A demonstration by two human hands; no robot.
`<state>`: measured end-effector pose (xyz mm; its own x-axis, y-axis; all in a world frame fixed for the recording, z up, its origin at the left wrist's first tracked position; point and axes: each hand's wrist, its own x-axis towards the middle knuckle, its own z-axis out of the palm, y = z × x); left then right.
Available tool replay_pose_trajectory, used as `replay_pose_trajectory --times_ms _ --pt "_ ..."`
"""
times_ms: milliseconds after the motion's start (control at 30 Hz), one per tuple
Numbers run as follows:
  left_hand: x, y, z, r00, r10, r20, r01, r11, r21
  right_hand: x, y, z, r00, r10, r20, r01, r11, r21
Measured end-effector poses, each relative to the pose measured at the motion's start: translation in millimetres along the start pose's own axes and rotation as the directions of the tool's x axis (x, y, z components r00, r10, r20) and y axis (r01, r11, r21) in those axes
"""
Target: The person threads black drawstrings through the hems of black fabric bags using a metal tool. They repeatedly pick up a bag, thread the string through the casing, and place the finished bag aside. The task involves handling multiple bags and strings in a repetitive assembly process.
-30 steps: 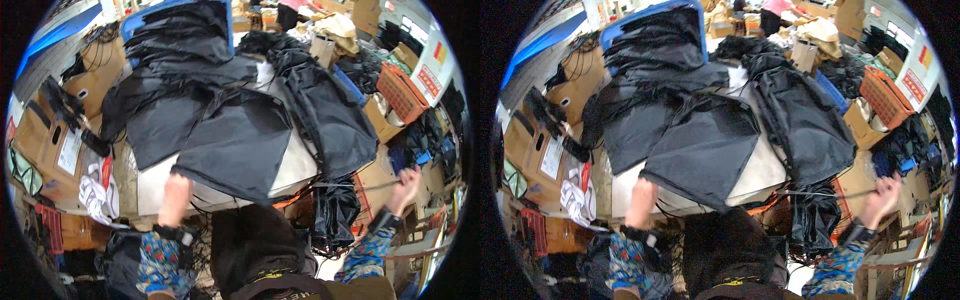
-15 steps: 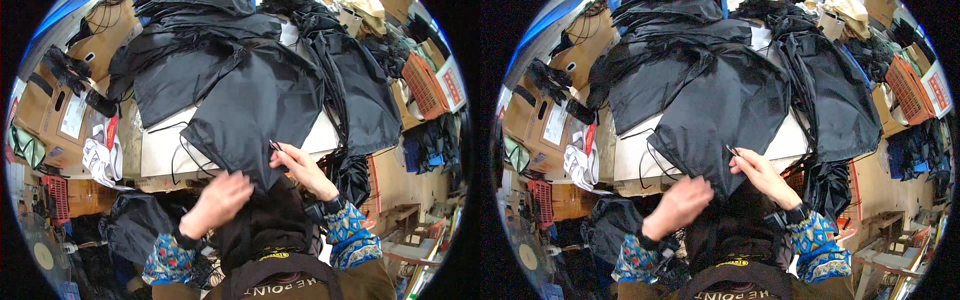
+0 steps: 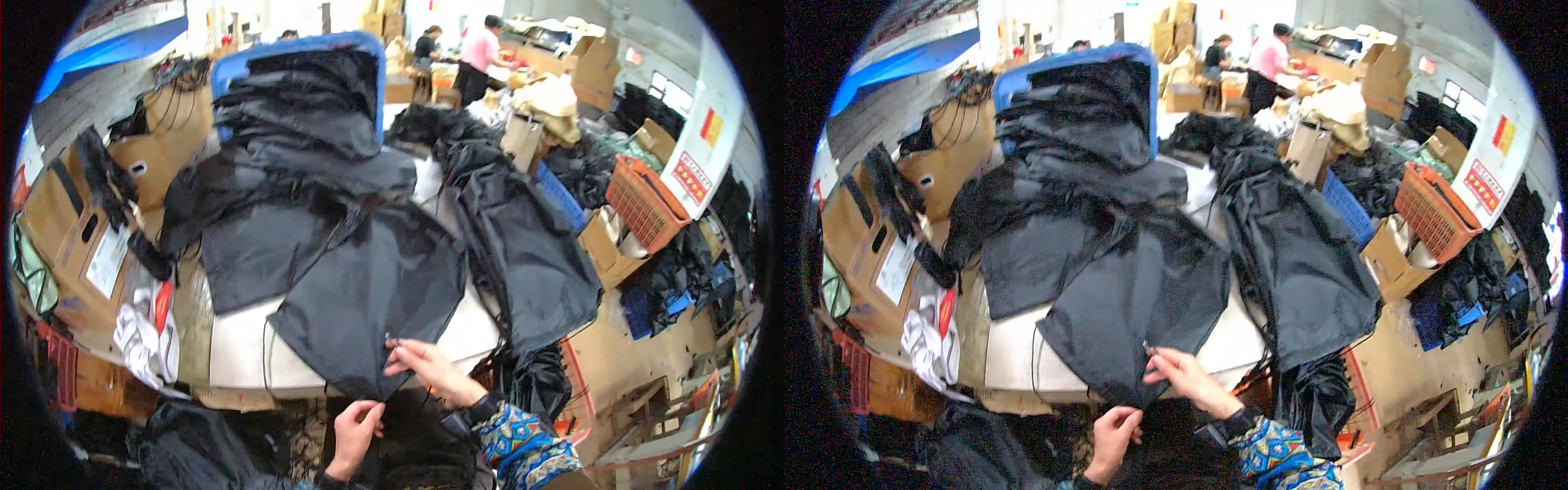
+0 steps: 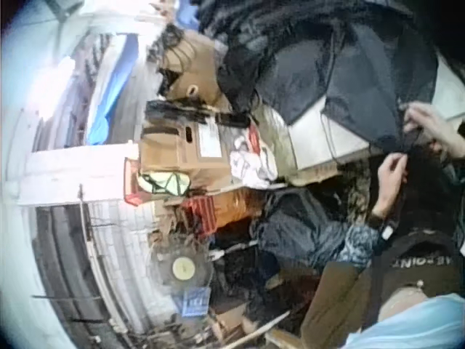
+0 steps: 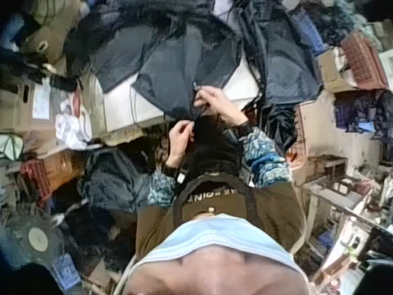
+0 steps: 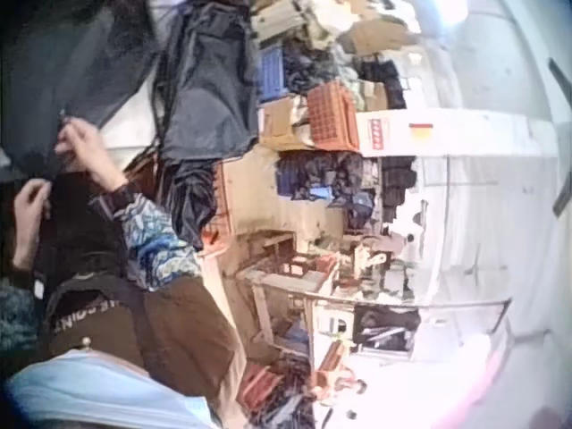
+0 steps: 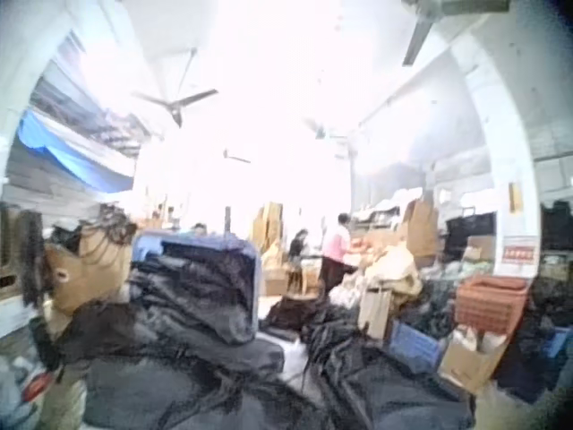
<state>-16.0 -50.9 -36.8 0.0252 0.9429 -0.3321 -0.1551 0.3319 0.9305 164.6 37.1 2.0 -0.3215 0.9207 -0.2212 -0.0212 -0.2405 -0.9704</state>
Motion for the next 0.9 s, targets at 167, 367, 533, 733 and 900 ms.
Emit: replay_pose_trajectory --times_ms 167,367,533,733,900 --pt "6 -5 6 0.986 -0.030 -0.164 -0.005 0.979 -0.205 8 7 -9 0.999 0.030 -0.021 -0.030 1.000 0.009" --pt "5 -9 5 0.969 -0.056 -0.240 -0.024 0.948 -0.316 14 10 -7 1.000 -0.023 -0.019 0.022 0.999 -0.034" --pt "8 -18 -8 0.999 -0.052 -0.002 0.050 0.975 -0.215 14 8 -6 0.998 -0.059 -0.013 0.058 0.997 -0.050" --pt "1 -5 -8 0.990 0.105 0.090 -0.113 0.989 0.095 21 -10 2 0.999 -0.031 -0.014 0.027 0.973 -0.227" --pt "11 40 16 0.987 0.027 0.161 0.018 0.962 -0.273 -26 -43 15 0.829 -0.546 -0.119 0.307 0.622 -0.720"
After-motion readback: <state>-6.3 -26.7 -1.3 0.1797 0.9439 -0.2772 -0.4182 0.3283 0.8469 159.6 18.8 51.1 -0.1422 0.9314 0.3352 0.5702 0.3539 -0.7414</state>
